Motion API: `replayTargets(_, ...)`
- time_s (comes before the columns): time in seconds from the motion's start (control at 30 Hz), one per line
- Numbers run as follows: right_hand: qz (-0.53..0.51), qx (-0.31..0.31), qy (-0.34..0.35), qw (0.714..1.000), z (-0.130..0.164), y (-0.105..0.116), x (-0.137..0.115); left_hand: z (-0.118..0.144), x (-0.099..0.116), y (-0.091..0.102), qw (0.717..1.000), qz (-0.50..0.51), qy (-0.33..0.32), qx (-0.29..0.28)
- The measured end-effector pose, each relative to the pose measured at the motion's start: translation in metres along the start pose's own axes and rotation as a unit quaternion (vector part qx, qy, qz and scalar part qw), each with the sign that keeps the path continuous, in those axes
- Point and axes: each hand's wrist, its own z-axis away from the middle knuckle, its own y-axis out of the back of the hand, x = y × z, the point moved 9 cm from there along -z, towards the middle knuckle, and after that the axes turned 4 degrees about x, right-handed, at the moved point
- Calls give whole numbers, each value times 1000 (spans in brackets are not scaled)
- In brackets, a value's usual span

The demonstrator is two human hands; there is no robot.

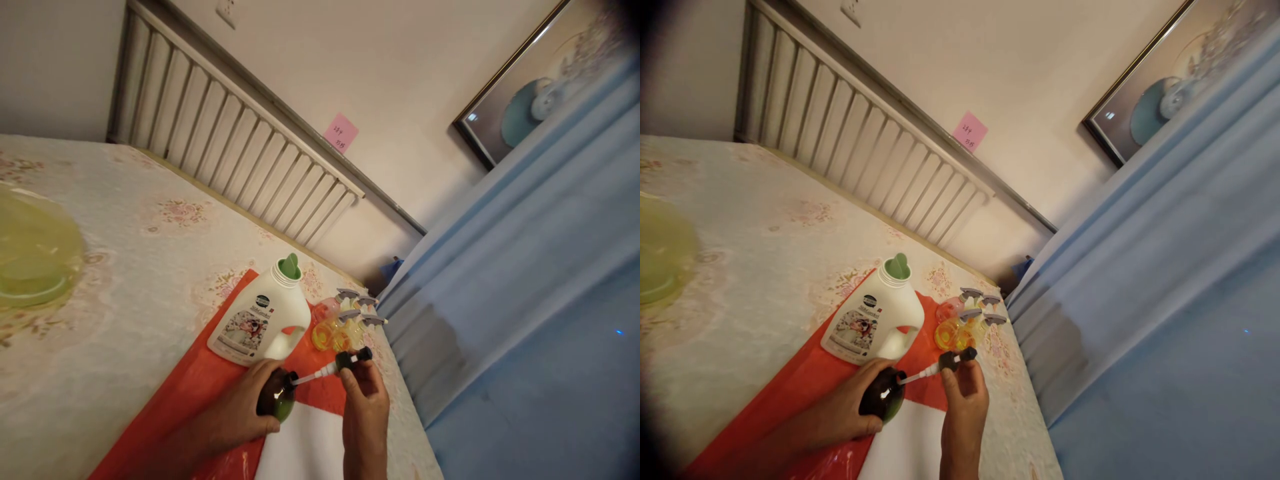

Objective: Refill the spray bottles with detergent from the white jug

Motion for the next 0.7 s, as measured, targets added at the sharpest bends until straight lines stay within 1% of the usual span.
replayTargets(0.1, -30, 15, -23, 999, -2, 3, 4, -1, 0, -1, 1000, 9, 4, -5)
replayTargets(0.27, -82, 16, -38, 996, -5, 3, 4, -2, -3, -2, 1000, 11, -11, -3)
replayTargets(0.37, -76, 52, -35, 995, -7, 13, 6, -2, -6, -2, 1000, 13, -18, 4)
replayTargets(0.43, -71, 61, -34, 995, -8, 16, 8, -1, -7, -2, 1000, 16, -18, 5)
replayTargets(0.53, -81, 45, -40, 995, -6, 14, 9, -2, -8, -3, 1000, 11, -21, 3)
replayTargets(0.7, -65, 16, -32, 997, -4, 9, 6, -2, -5, -2, 999, 15, -30, 8)
